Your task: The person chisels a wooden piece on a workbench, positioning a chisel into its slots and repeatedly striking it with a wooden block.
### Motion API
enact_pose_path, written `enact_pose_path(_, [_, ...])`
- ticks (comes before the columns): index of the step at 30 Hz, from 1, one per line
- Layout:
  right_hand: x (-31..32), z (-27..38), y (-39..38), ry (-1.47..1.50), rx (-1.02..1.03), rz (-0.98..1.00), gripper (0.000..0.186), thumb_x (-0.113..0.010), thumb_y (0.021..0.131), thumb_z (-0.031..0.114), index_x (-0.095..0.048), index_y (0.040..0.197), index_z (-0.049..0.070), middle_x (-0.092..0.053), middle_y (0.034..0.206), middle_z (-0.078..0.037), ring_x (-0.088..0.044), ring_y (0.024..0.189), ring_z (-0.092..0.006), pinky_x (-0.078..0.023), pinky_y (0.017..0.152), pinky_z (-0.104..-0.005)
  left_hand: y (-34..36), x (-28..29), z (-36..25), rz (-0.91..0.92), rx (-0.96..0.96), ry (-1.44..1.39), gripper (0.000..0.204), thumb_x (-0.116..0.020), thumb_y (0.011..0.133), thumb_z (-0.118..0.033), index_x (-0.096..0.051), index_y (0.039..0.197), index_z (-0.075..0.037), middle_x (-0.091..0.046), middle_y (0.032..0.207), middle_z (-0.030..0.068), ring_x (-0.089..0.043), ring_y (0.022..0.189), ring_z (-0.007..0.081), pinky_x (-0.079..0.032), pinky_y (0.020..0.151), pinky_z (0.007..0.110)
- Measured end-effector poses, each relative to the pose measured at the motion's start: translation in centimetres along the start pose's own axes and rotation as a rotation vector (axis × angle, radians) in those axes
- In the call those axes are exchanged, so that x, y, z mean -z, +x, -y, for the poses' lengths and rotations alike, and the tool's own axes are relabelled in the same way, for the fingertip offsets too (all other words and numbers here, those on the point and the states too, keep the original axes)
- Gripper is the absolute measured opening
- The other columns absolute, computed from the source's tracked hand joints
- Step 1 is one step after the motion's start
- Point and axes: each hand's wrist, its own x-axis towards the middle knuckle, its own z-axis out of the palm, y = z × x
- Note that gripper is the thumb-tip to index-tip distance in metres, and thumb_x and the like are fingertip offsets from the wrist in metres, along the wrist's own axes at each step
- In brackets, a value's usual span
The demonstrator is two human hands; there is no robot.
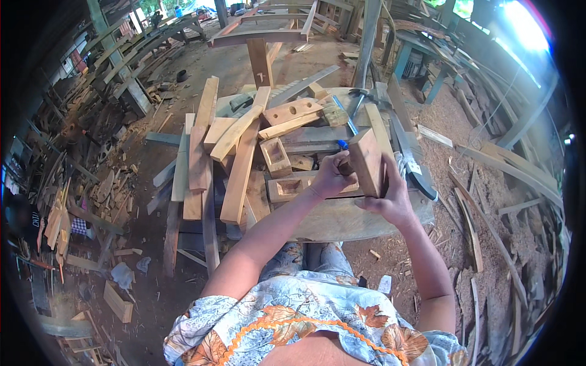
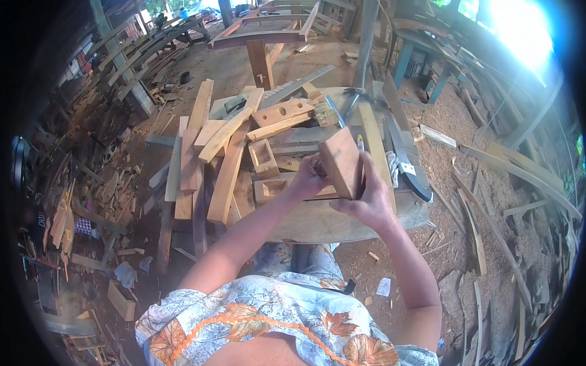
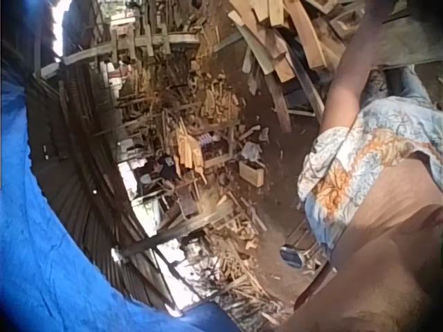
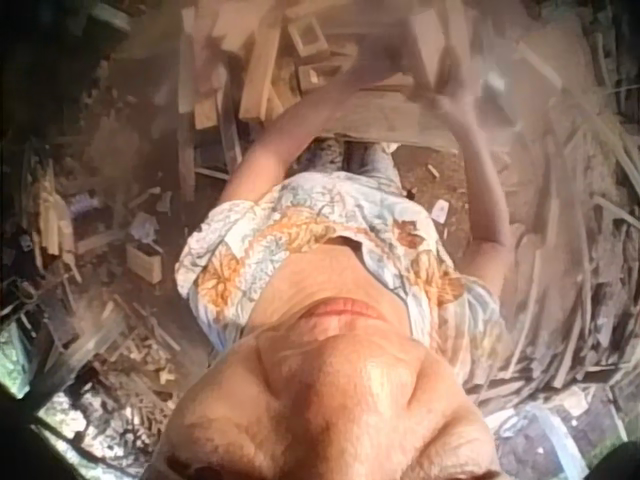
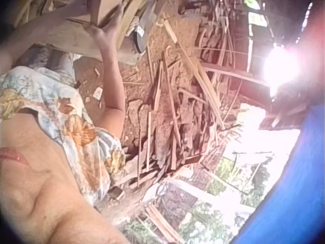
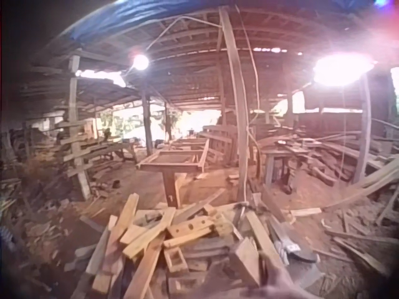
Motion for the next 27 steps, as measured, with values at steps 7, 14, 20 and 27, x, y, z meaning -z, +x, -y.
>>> enact_pose_path(7, [-1.6, -6.0, -2.1, 0.591, -0.085, -0.142, 0.104, -0.08, 0.053, 0.013, -0.031, 0.144, 0.0, -0.056, 0.119, -0.016, -0.056, 0.111, -0.0263, -0.044, 0.096, -0.0349, -0.4, 1.7, -0.5, -0.391, -0.137, -0.03, 0.014, -0.073, 0.078, -0.006, -0.059, 0.08, -0.008, -0.054, 0.063, -0.0059, -0.048, 0.055, 0.0009, -0.04, 0.053, 0.019])
enact_pose_path(14, [-6.9, -13.0, -3.4, 0.523, -0.428, -0.192, 0.097, -0.08, 0.056, 0.012, -0.035, 0.14, -0.005, -0.056, 0.12, -0.015, -0.056, 0.11, -0.0245, -0.045, 0.095, -0.0347, -2.0, 3.7, -2.1, -0.567, -0.186, 0.005, 0.015, -0.073, 0.08, -0.006, -0.058, 0.076, -0.007, -0.057, 0.065, -0.0031, -0.054, 0.058, 0.0054, -0.045, 0.055, 0.021])
enact_pose_path(20, [-7.3, -13.9, -4.0, 0.565, -0.316, -0.109, 0.095, -0.08, 0.057, 0.014, -0.037, 0.14, 0.0, -0.056, 0.123, -0.015, -0.055, 0.113, -0.0247, -0.043, 0.098, -0.0355, -1.9, 3.3, -1.9, -0.432, -0.177, 0.093, 0.016, -0.073, 0.079, -0.006, -0.057, 0.077, -0.005, -0.058, 0.07, -0.0035, -0.054, 0.064, 0.0044, -0.046, 0.059, 0.023])
enact_pose_path(27, [-8.2, -14.9, -4.3, 0.421, -0.257, -0.143, 0.098, -0.081, 0.053, 0.017, -0.038, 0.14, 0.001, -0.055, 0.125, -0.015, -0.056, 0.112, -0.0262, -0.045, 0.096, -0.0355, -0.6, 2.2, -1.0, -0.305, -0.152, 0.24, 0.015, -0.071, 0.078, -0.006, -0.058, 0.083, -0.006, -0.058, 0.075, -0.0028, -0.05, 0.068, 0.0053, -0.045, 0.065, 0.024])
